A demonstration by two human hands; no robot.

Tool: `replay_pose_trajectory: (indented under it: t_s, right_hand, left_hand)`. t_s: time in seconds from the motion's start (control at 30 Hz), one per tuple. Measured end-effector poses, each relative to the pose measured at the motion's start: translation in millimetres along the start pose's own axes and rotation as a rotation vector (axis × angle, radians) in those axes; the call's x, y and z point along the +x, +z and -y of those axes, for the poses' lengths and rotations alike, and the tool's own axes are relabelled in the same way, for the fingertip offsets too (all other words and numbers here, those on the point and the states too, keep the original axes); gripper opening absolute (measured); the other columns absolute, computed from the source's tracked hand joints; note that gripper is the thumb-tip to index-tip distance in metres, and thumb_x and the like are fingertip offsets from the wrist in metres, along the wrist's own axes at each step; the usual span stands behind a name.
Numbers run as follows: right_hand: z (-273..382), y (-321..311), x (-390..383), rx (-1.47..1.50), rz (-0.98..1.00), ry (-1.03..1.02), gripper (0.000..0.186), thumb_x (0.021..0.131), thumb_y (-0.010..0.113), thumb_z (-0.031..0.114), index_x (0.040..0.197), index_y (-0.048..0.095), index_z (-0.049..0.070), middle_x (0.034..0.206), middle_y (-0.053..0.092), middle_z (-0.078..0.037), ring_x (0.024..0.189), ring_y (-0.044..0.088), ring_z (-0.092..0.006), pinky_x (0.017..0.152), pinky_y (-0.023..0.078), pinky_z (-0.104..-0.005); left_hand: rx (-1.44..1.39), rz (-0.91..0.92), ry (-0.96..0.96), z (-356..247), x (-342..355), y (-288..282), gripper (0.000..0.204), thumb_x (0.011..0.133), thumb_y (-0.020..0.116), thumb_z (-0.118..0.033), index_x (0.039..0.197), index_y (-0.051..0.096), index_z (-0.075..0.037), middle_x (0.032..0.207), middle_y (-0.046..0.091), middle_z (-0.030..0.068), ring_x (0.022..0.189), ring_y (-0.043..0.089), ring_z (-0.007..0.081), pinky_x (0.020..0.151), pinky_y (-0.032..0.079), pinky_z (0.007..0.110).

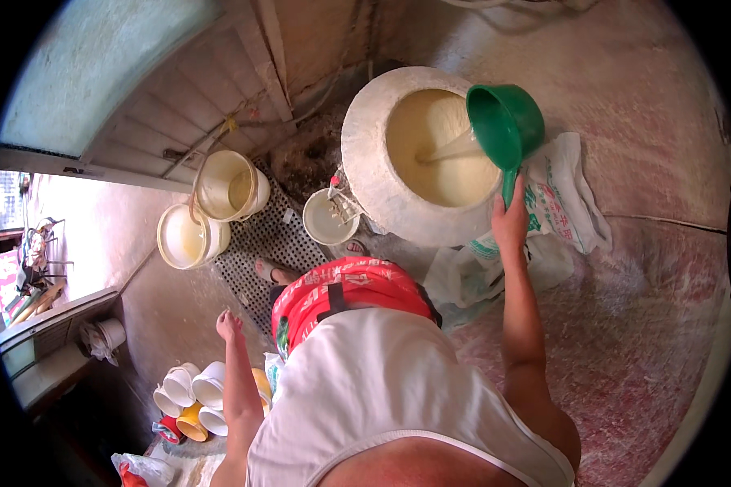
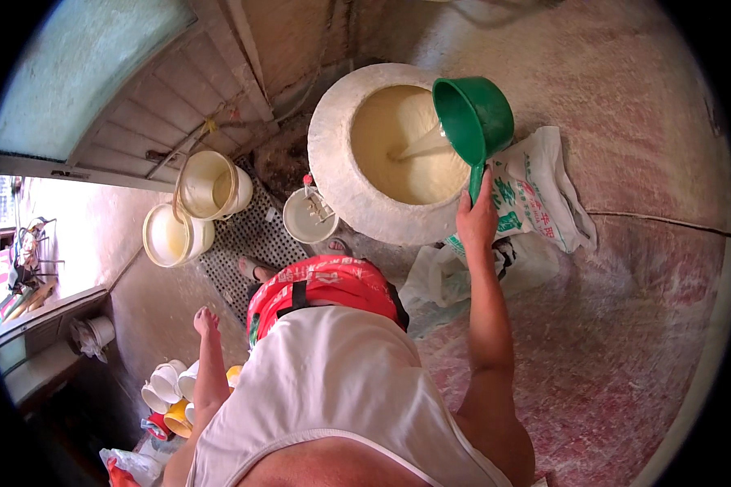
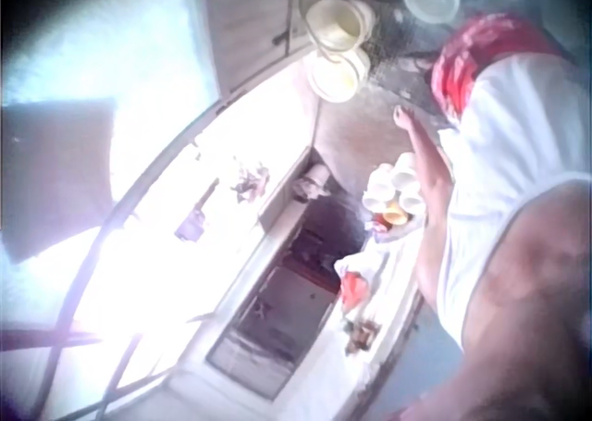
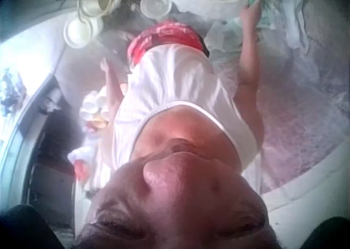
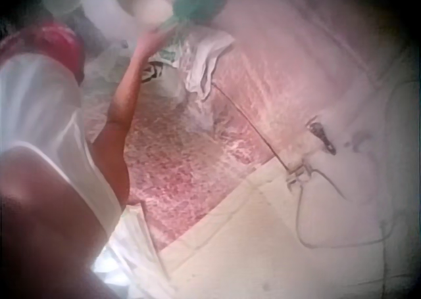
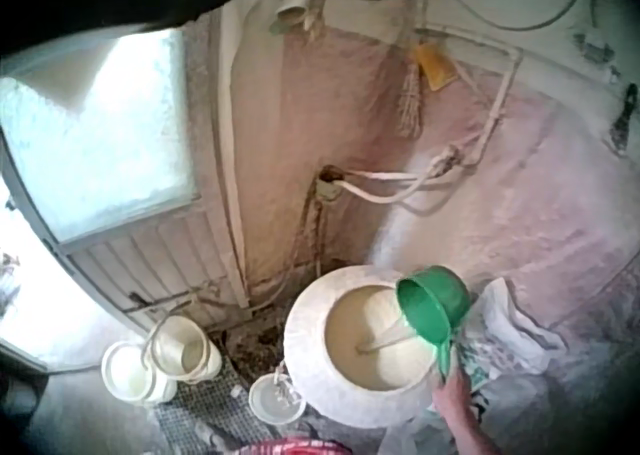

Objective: The person pours water from buckets into a large dough mixer, then adds flour from a large white bag, and scrapes the sides of the mixer using a scraper tool.

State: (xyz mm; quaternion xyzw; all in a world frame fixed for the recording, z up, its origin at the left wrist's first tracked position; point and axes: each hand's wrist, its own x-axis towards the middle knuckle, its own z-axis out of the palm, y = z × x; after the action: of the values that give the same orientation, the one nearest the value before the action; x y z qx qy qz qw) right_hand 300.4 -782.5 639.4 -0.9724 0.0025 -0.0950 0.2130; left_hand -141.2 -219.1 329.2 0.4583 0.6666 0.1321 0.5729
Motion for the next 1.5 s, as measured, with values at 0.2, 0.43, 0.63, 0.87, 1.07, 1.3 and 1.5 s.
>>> replay_pose_trajectory:
  t_s: [0.2, 0.43, 0.63, 0.87, 1.07, 1.3, 1.5]
  right_hand:
    - [11.6, -6.9, -4.8, -0.062, -0.034, -0.061, 0.067, 0.087, 0.056, 0.014, 0.146, 0.024, 0.012, 0.132, 0.048, -0.024, 0.112, 0.052, -0.0433, 0.090, 0.044, -0.0466]
    - [47.0, -6.0, -6.8, 0.052, -0.167, -0.236, 0.065, 0.086, 0.060, 0.014, 0.143, 0.032, 0.009, 0.129, 0.051, -0.024, 0.106, 0.057, -0.0402, 0.087, 0.047, -0.0439]
    - [150.0, 77.4, -34.5, 0.457, 0.022, -0.442, 0.057, 0.088, 0.058, 0.009, 0.140, 0.036, 0.001, 0.111, 0.058, -0.008, 0.081, 0.057, -0.0109, 0.067, 0.049, -0.0240]
    - [363.3, 273.0, -141.7, 0.850, 1.123, 0.055, 0.060, 0.085, 0.062, 0.016, 0.138, 0.035, 0.002, 0.070, 0.061, -0.009, 0.048, 0.057, -0.0148, 0.045, 0.048, -0.0318]
    - [488.2, 521.7, -198.1, 0.725, 1.427, 0.041, 0.042, 0.087, 0.057, 0.013, 0.125, 0.042, 0.007, 0.068, 0.052, -0.005, 0.046, 0.052, -0.0136, 0.039, 0.047, -0.0300]
    - [594.0, 809.1, -325.6, 0.351, 1.680, 0.078, 0.036, 0.089, 0.051, 0.011, 0.122, 0.040, 0.004, 0.075, 0.053, -0.009, 0.052, 0.054, -0.0175, 0.043, 0.048, -0.0319]
    - [595.9, 976.8, -418.3, 0.253, 1.623, -0.131, 0.030, 0.089, 0.051, 0.009, 0.116, 0.041, 0.002, 0.075, 0.055, -0.012, 0.049, 0.057, -0.0223, 0.043, 0.049, -0.0354]
  left_hand:
    - [-0.014, -0.011, -0.008, 1.1, -7.8, -0.2, 0.022, 0.087, 0.059, -0.016, 0.105, 0.059, -0.004, 0.077, 0.055, 0.0031, 0.059, 0.053, 0.0134, 0.048, 0.045, 0.025]
    - [-0.095, 0.012, -0.019, 11.2, -7.1, -21.9, 0.020, 0.088, 0.058, -0.013, 0.106, 0.057, -0.004, 0.075, 0.053, 0.0007, 0.057, 0.049, 0.0105, 0.046, 0.041, 0.024]
    - [-0.168, -0.040, -0.041, 29.4, -4.3, -42.8, 0.022, 0.088, 0.059, -0.013, 0.108, 0.058, -0.004, 0.076, 0.053, 0.0006, 0.058, 0.050, 0.0106, 0.048, 0.043, 0.024]
    - [-0.222, -0.167, -0.224, 98.6, 6.3, -109.7, 0.022, 0.090, 0.058, -0.014, 0.109, 0.058, -0.003, 0.083, 0.057, 0.0048, 0.064, 0.055, 0.0133, 0.051, 0.048, 0.026]
    - [-0.265, -0.422, -0.391, 162.0, 41.0, -125.4, 0.022, 0.090, 0.057, -0.013, 0.108, 0.058, 0.000, 0.087, 0.060, 0.0070, 0.065, 0.057, 0.0142, 0.051, 0.048, 0.024]
    - [-0.287, -0.498, -0.517, 182.4, 102.6, -151.6, 0.026, 0.091, 0.055, -0.015, 0.113, 0.057, -0.001, 0.090, 0.057, 0.0049, 0.073, 0.057, 0.0148, 0.060, 0.051, 0.028]
    - [-0.354, -0.540, -0.616, 202.7, 125.7, -156.0, 0.023, 0.091, 0.056, -0.014, 0.111, 0.058, -0.001, 0.092, 0.058, 0.0057, 0.073, 0.057, 0.0139, 0.061, 0.052, 0.027]
